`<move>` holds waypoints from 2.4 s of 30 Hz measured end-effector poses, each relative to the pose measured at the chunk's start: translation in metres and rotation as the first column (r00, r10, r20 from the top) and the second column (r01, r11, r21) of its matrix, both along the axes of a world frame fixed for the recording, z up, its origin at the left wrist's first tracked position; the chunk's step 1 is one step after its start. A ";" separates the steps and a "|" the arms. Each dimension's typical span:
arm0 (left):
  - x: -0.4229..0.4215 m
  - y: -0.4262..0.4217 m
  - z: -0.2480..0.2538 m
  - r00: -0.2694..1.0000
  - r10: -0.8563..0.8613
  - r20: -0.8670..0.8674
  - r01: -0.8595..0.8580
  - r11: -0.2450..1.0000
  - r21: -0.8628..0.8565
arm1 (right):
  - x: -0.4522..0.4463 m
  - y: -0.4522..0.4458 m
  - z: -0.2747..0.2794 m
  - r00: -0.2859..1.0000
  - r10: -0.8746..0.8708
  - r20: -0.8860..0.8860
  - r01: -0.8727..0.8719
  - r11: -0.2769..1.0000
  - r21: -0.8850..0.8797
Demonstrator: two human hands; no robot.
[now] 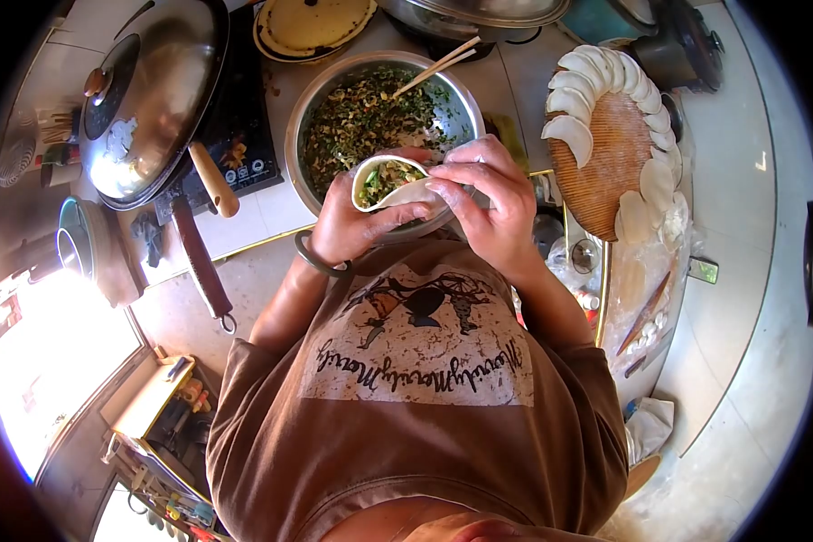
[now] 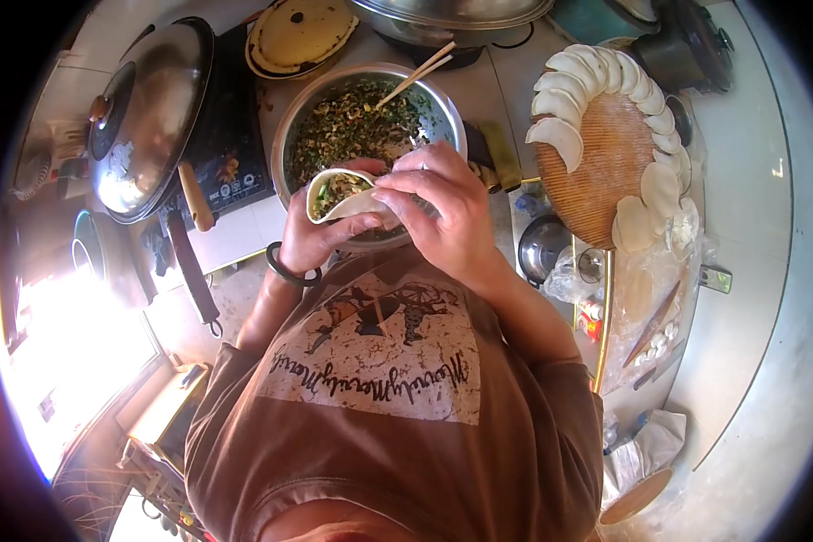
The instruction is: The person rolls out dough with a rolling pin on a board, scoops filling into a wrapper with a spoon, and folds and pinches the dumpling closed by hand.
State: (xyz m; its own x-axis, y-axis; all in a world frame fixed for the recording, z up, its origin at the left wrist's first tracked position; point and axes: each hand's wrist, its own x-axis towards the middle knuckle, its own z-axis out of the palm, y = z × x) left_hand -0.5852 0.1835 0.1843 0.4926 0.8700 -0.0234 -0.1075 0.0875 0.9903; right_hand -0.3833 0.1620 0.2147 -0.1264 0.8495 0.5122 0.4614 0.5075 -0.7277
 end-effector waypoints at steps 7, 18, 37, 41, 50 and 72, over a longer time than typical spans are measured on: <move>-0.001 -0.001 0.003 0.999 0.004 -0.035 -0.001 0.997 0.080 | -0.005 -0.003 0.008 0.999 -0.045 0.019 0.044 0.997 0.063; -0.002 0.000 0.007 0.992 -0.015 -0.125 0.037 0.984 0.175 | 0.002 -0.007 0.011 0.995 0.095 0.027 -0.093 0.995 -0.047; 0.000 -0.003 0.009 0.994 -0.036 -0.100 0.050 0.988 0.144 | -0.006 -0.007 0.014 0.999 -0.001 0.032 0.000 0.999 0.033; 0.001 0.000 0.009 0.988 -0.073 -0.138 0.095 0.982 0.161 | 0.001 -0.004 0.005 0.993 0.075 0.094 -0.085 0.990 0.108; -0.005 -0.001 0.005 0.984 -0.071 -0.163 0.099 0.981 0.169 | -0.006 -0.003 0.012 0.997 0.042 0.057 -0.047 0.995 0.093; 0.000 0.002 0.003 0.962 -0.014 -0.273 0.128 0.905 0.405 | -0.006 -0.001 0.013 0.984 0.106 0.144 -0.119 0.989 0.092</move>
State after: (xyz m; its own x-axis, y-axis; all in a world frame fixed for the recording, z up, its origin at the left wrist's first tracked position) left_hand -0.5851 0.1855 0.1875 0.5798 0.7906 0.1969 0.1471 -0.3393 0.9291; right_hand -0.3889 0.1610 0.2275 -0.2936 0.7713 0.5647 0.4897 0.6287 -0.6040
